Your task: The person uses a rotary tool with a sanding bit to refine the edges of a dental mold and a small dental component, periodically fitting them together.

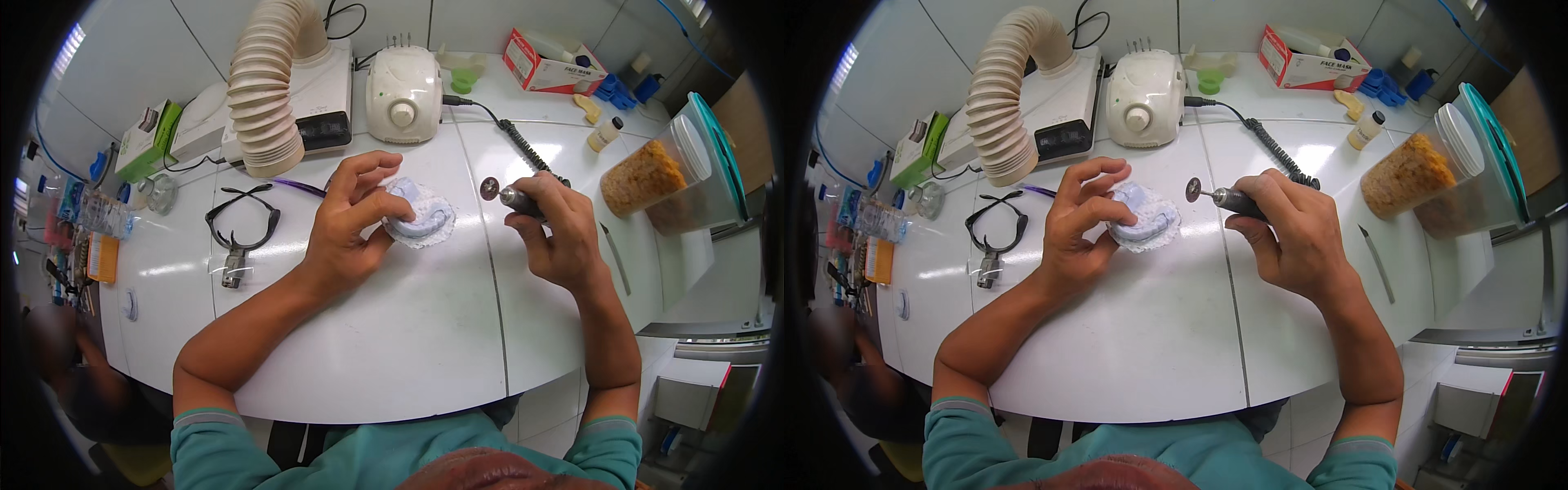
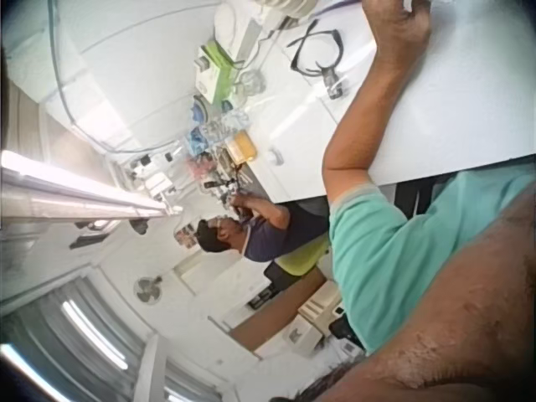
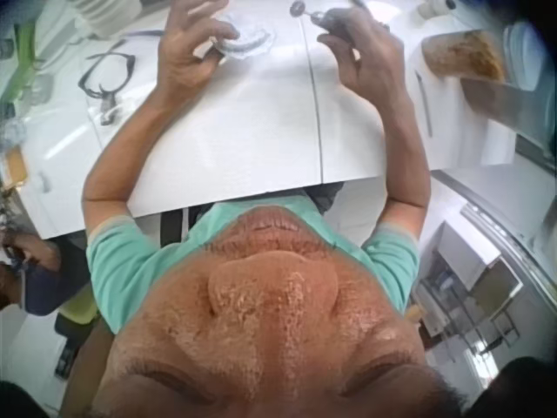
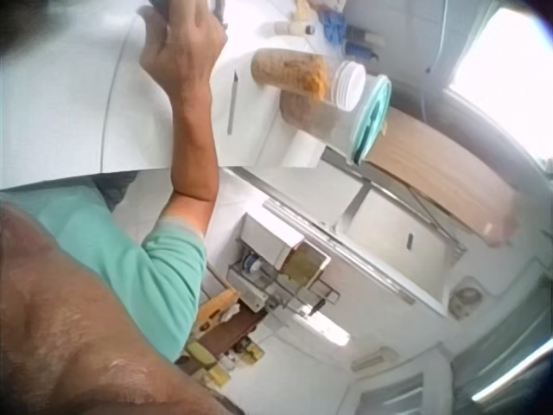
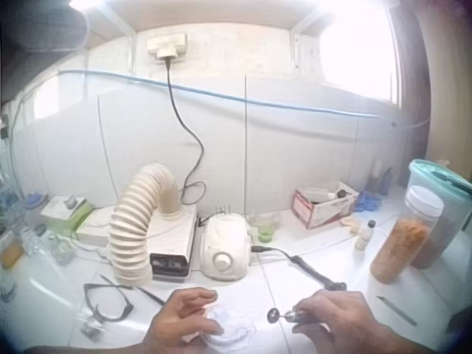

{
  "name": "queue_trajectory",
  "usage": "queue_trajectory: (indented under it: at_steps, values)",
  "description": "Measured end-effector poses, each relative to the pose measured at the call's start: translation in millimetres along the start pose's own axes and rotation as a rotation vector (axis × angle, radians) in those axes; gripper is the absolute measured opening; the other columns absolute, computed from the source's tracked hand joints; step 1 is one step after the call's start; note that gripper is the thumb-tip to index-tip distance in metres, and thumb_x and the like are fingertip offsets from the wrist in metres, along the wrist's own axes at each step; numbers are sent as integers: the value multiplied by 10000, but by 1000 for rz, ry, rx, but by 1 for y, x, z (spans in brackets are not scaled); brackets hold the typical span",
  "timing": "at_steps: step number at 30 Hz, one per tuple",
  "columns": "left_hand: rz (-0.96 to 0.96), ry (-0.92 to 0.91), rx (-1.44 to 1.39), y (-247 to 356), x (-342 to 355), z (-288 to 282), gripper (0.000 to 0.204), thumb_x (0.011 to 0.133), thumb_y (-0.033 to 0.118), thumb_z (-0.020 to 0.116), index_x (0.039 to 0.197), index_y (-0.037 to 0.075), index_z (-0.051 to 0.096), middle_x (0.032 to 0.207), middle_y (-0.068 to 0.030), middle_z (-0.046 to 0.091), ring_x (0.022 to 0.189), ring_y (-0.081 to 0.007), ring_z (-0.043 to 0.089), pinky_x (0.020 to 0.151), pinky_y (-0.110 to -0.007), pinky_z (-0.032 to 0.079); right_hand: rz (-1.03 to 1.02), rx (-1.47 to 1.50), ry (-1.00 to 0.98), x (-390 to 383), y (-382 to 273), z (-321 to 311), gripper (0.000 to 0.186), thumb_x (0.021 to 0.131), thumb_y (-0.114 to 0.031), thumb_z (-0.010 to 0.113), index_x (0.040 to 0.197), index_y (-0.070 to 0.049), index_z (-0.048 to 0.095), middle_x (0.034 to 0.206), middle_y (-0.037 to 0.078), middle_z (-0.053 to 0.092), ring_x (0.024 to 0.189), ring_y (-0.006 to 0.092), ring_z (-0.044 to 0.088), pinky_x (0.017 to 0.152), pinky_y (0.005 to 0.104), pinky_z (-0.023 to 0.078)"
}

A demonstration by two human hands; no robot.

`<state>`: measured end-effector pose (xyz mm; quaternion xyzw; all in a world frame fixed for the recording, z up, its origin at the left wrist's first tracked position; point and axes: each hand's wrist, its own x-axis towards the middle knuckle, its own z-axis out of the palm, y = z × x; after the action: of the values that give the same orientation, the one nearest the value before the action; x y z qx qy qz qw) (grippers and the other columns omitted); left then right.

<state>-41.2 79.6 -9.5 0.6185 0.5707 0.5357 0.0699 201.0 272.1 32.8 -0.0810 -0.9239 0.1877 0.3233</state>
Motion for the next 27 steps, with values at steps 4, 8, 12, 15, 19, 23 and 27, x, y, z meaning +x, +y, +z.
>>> queue_trajectory:
  at_steps: [4,8,12,15,19,23,27]
  values:
    - [-115,-158,-95,1,-4,-7,372,805,-225,722,1025,73,749,1620,-213,514,1422,-326,658,1018,-406,636,-55,-25,-70,4,-4,-2,275,910,-84,834,1149,-69,700,888,86,682,743,306,668,659,414,506]
    - [-97,-199,-70,10,-5,-6,359,835,-216,697,1058,63,741,1652,-211,475,1436,-323,645,1064,-397,644,-65,-29,-110,2,-5,1,285,898,-99,844,1146,-77,705,878,81,661,754,300,663,669,424,498]
    - [-319,-215,-250,15,-2,-4,331,875,-145,723,1152,37,726,1718,-217,373,1471,-345,612,1163,-437,611,-38,-75,-158,0,-8,-1,268,929,-157,842,1161,-101,721,876,66,664,749,285,668,667,415,497]
    - [-312,-219,-276,11,-3,-6,361,867,-98,770,1199,40,734,1711,-215,370,1476,-362,608,1207,-468,571,-6,-128,-196,1,-14,-2,215,990,-220,803,1163,-115,728,885,62,676,750,276,674,662,415,495]
    - [-134,-246,-60,9,-7,-8,414,830,-57,837,1214,82,771,1572,-187,466,1433,-379,642,1195,-488,549,61,-180,-216,-1,-14,0,225,1065,-318,730,1158,-114,728,905,67,700,748,282,688,653,423,494]
    - [-8,-212,30,2,-9,-4,386,805,-34,864,1160,99,791,1430,-152,493,1410,-377,646,1149,-474,570,103,-185,-289,-1,-15,3,227,1072,-317,714,1145,-101,721,917,84,712,749,308,697,654,432,502]
    - [-114,-217,-59,8,-6,-4,575,780,11,873,1313,97,674,1351,-136,476,1439,-375,608,1168,-466,551,109,-160,-396,-2,-16,5,218,1077,-301,705,1109,-85,705,929,111,719,764,335,707,663,448,516]
